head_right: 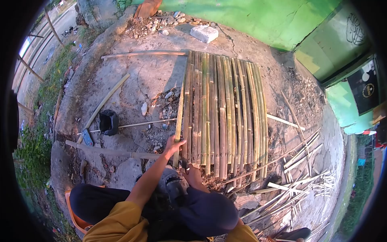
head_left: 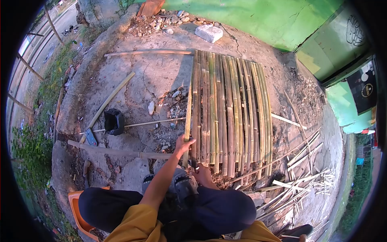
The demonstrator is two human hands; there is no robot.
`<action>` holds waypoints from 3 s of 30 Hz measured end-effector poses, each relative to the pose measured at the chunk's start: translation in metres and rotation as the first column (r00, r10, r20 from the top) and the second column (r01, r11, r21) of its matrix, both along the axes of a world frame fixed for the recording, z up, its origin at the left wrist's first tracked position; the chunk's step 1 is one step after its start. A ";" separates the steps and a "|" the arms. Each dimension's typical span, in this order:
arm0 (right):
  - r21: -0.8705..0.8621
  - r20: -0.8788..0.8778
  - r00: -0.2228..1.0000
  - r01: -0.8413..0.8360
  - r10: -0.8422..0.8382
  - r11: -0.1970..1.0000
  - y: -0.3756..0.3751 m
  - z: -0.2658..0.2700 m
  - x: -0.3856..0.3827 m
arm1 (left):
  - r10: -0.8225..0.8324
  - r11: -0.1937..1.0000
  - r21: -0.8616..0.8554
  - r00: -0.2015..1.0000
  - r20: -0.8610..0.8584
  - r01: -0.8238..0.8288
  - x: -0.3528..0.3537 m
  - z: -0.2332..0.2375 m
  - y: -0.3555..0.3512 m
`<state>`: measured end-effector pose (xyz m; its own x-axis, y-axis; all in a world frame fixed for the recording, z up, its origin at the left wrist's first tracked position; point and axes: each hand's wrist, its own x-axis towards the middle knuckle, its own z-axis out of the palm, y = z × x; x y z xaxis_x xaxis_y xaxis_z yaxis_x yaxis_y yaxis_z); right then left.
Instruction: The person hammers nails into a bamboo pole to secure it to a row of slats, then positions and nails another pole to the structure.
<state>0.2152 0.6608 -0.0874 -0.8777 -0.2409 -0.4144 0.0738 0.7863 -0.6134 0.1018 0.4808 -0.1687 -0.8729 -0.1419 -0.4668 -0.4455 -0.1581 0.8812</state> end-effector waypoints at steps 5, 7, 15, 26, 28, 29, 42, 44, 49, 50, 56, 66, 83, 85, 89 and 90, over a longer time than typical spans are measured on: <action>0.007 0.005 1.000 0.008 -0.009 1.000 0.001 -0.003 0.000 | 0.012 1.000 0.007 1.000 0.028 -0.012 -0.003 -0.003 0.003; 0.009 -0.003 1.000 0.004 -0.004 1.000 0.001 -0.009 0.000 | -0.007 1.000 0.018 0.999 0.033 0.006 -0.005 -0.003 0.002; 0.003 -0.010 1.000 -0.008 0.008 1.000 0.001 -0.010 0.001 | -0.022 0.997 0.076 1.000 0.009 0.021 -0.002 -0.006 -0.001; 0.013 0.007 1.000 -0.017 0.017 1.000 -0.002 -0.007 0.002 | 0.063 0.996 0.069 0.997 -0.037 -0.061 0.002 0.000 0.007; 0.002 -0.014 1.000 -0.018 0.018 1.000 -0.002 -0.010 0.003 | 0.062 0.997 0.051 0.997 -0.037 -0.060 0.004 -0.003 0.006; -0.008 -0.038 0.999 -0.019 0.019 1.000 -0.001 -0.013 0.003 | 0.058 0.997 0.042 0.998 -0.035 -0.057 0.004 -0.001 0.006; 0.002 0.027 0.999 -0.021 0.021 1.000 0.001 -0.008 0.005 | 0.050 0.995 0.095 0.993 -0.105 -0.040 0.012 0.014 0.000; 0.008 0.000 1.000 -0.017 0.017 1.000 0.001 -0.010 0.005 | 0.042 0.998 0.059 0.995 -0.093 -0.037 0.013 0.013 0.000; 0.012 0.026 0.999 -0.030 0.030 0.999 0.000 -0.007 0.003 | 0.055 0.997 0.052 0.995 -0.086 -0.050 0.008 0.013 0.002; 0.011 0.023 0.999 -0.031 0.031 0.999 -0.001 -0.006 0.002 | 0.062 0.997 0.050 0.995 -0.074 -0.059 0.008 0.014 0.002; -0.013 -0.019 1.000 -0.017 0.016 1.000 0.000 -0.009 0.004 | 0.044 0.999 -0.016 0.997 -0.070 -0.045 0.006 0.011 0.002; -0.070 -0.054 0.999 -0.007 0.003 0.998 0.006 -0.011 0.005 | 0.128 0.986 0.123 0.988 -0.090 -0.116 0.011 -0.034 -0.012; -0.044 -0.084 0.994 0.069 -0.073 0.997 0.008 -0.020 0.006 | -0.021 0.959 -0.281 0.972 -0.234 -0.046 0.020 -0.028 -0.023; -0.036 -0.090 0.994 0.061 -0.064 0.998 0.007 -0.017 0.005 | -0.033 0.949 -0.313 0.973 -0.230 -0.041 0.021 -0.018 -0.022; -0.025 -0.047 0.997 0.063 -0.065 0.998 0.008 -0.013 0.004 | -0.023 0.963 -0.265 0.972 -0.234 -0.041 0.020 -0.021 -0.021; -0.026 -0.043 0.997 0.058 -0.059 0.998 0.008 -0.013 0.004 | -0.024 0.964 -0.261 0.973 -0.231 -0.038 0.020 -0.024 -0.022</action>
